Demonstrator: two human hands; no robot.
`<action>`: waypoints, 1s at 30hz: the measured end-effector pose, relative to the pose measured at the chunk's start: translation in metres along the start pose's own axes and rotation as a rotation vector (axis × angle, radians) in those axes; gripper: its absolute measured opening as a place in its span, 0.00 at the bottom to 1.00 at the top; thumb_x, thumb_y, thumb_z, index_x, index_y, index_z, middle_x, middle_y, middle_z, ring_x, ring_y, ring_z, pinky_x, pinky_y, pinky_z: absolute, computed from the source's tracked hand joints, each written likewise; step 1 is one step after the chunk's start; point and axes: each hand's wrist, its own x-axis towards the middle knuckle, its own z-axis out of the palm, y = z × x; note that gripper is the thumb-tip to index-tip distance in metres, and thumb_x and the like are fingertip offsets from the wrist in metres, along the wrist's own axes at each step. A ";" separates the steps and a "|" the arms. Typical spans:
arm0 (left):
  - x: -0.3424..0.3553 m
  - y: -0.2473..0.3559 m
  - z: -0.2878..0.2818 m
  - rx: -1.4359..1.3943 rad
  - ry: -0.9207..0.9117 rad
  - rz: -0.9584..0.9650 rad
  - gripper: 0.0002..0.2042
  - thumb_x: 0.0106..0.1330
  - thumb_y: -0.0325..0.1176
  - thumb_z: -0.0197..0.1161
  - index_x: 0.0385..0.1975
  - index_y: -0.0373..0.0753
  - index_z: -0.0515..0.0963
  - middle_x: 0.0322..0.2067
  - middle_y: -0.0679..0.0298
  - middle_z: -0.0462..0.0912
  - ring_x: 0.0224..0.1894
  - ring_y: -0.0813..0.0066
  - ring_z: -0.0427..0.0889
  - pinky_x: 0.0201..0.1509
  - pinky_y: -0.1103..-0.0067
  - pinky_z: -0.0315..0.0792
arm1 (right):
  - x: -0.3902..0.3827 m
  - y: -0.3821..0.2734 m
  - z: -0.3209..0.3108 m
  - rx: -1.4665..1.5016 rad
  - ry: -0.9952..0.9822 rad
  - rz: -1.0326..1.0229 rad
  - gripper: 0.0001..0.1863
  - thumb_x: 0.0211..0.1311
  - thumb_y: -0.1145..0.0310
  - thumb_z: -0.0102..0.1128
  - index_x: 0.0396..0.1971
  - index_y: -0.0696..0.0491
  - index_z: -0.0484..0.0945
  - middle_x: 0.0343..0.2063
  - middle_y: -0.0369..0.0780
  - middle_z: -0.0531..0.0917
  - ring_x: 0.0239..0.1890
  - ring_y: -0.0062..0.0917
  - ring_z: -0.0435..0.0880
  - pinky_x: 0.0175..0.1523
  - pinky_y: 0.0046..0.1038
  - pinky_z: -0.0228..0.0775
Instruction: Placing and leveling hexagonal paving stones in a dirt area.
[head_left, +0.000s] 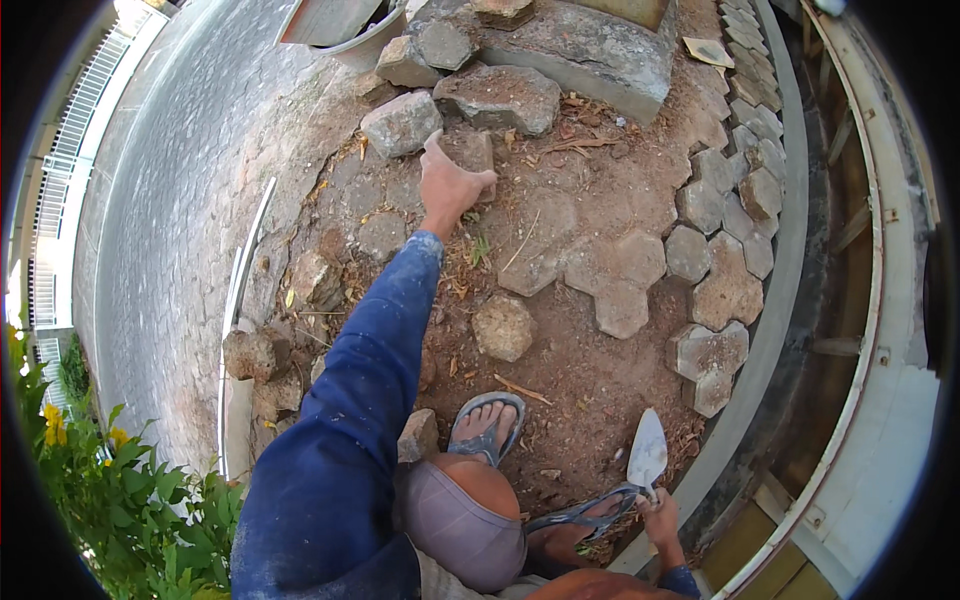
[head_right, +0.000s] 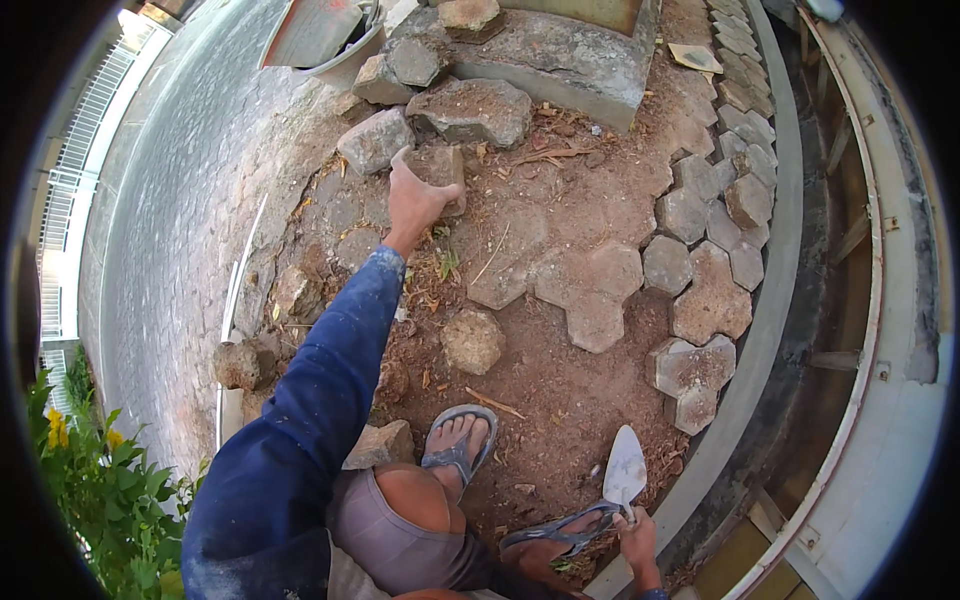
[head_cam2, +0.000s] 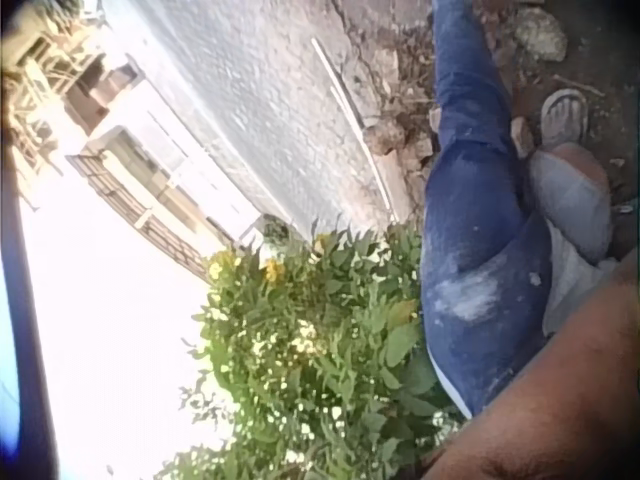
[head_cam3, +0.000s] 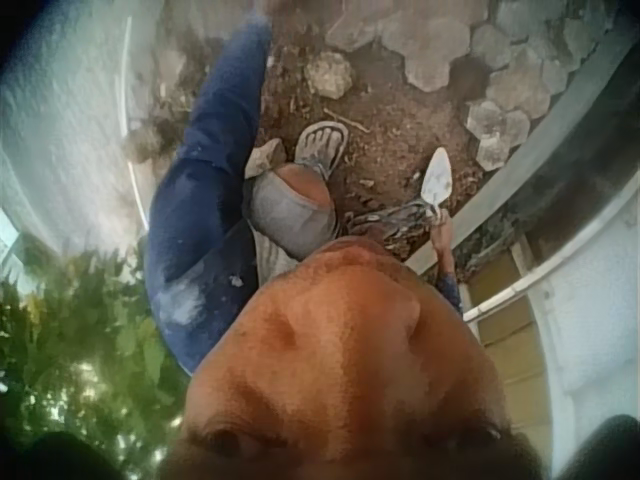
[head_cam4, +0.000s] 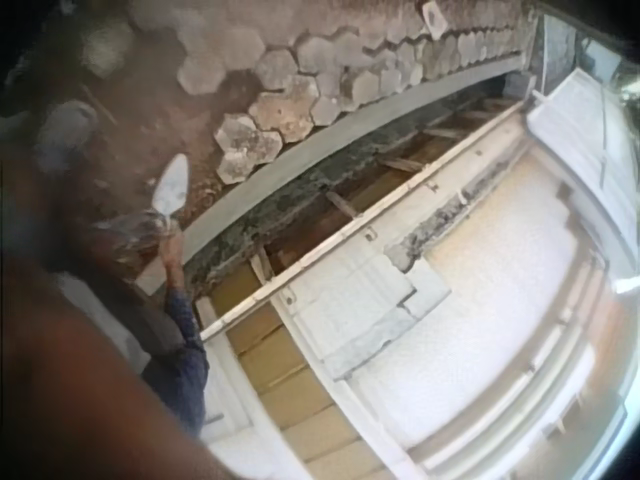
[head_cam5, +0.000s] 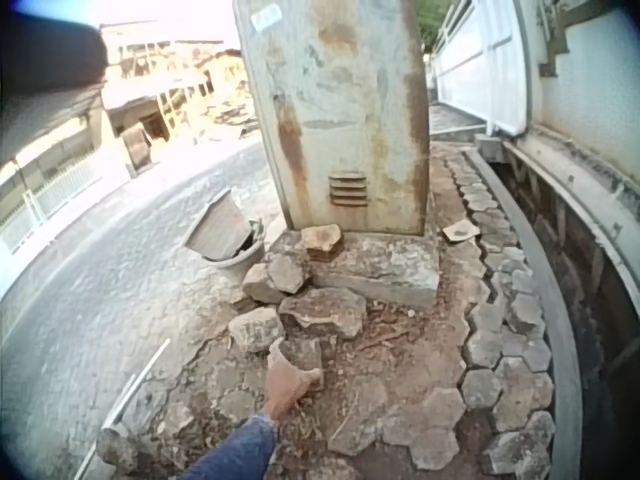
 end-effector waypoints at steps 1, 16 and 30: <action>-0.001 -0.008 -0.007 0.015 -0.049 0.225 0.54 0.40 0.48 0.83 0.67 0.34 0.59 0.59 0.42 0.71 0.63 0.48 0.72 0.67 0.62 0.68 | 0.002 0.003 0.001 0.037 0.005 0.041 0.13 0.62 0.65 0.66 0.28 0.58 0.73 0.20 0.39 0.74 0.25 0.23 0.72 0.33 0.33 0.67; 0.212 0.074 0.023 0.570 0.096 0.506 0.65 0.40 0.68 0.79 0.72 0.31 0.53 0.65 0.35 0.67 0.68 0.39 0.67 0.70 0.56 0.64 | -0.027 0.012 0.016 0.074 0.109 0.236 0.19 0.63 0.59 0.67 0.30 0.60 0.72 0.20 0.48 0.75 0.24 0.36 0.69 0.33 0.40 0.66; -0.054 0.143 0.049 0.058 -0.500 0.999 0.59 0.40 0.59 0.81 0.72 0.36 0.59 0.59 0.48 0.70 0.59 0.56 0.75 0.62 0.60 0.75 | -0.038 0.018 0.011 0.230 0.099 0.322 0.20 0.63 0.57 0.67 0.29 0.59 0.72 0.20 0.44 0.72 0.25 0.32 0.70 0.35 0.37 0.66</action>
